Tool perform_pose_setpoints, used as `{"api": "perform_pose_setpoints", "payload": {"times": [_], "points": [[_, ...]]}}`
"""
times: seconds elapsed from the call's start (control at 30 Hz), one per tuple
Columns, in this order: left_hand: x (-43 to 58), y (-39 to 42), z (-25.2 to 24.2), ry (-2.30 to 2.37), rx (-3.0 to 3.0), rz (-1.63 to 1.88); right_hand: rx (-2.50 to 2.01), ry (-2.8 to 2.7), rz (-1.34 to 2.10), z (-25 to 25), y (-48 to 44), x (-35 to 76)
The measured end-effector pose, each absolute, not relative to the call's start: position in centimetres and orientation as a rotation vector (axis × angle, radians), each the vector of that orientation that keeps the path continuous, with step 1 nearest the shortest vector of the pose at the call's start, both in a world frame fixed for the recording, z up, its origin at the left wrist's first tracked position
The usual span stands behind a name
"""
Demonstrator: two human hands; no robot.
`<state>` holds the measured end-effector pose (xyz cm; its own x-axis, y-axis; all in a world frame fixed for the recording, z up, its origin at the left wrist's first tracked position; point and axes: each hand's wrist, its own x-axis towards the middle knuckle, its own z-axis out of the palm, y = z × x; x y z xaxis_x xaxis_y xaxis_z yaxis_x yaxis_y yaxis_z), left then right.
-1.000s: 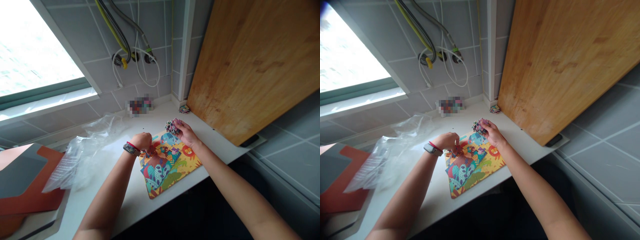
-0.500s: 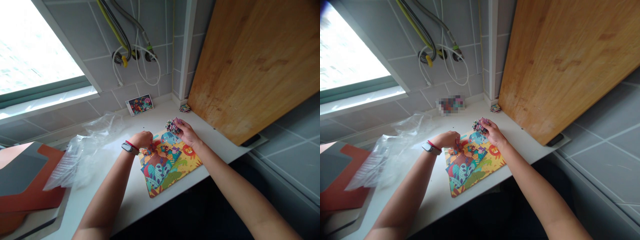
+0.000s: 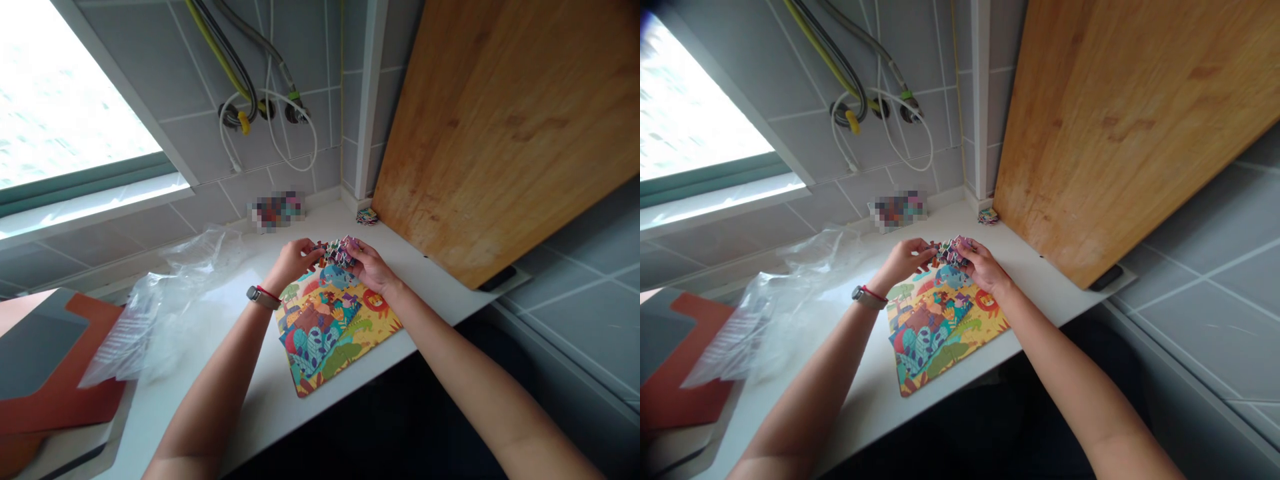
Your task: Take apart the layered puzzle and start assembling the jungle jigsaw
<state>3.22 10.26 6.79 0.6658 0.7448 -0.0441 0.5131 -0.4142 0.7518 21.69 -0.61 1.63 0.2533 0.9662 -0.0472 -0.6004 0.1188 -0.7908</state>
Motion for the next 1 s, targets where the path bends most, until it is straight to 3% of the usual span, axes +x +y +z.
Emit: {"api": "perform_pose_setpoints", "payload": {"times": [0.27, 0.5, 0.63, 0.83, 1.0], "points": [[6.4, 7.4, 1.7, 0.936, 1.807, 0.605, -0.827, -0.591, 1.183, 0.7, -0.2, 21.5], [5.7, 7.1, 4.5, 0.861, 2.114, 0.467, -0.822, -0.614, 1.186, 0.9, -0.5, 21.7], [4.2, 8.1, 7.0, 0.851, 2.327, 0.228, -0.862, -0.636, 1.200, 0.9, -0.4, 21.5], [2.1, 6.6, 8.8, 1.019, 2.575, -0.487, -0.888, -0.495, 1.109, 0.8, 0.0, 21.8], [3.3, 2.6, 8.5, 0.906, 2.670, -0.634, -0.876, -0.460, 1.111, 0.9, 0.0, 22.0]]}}
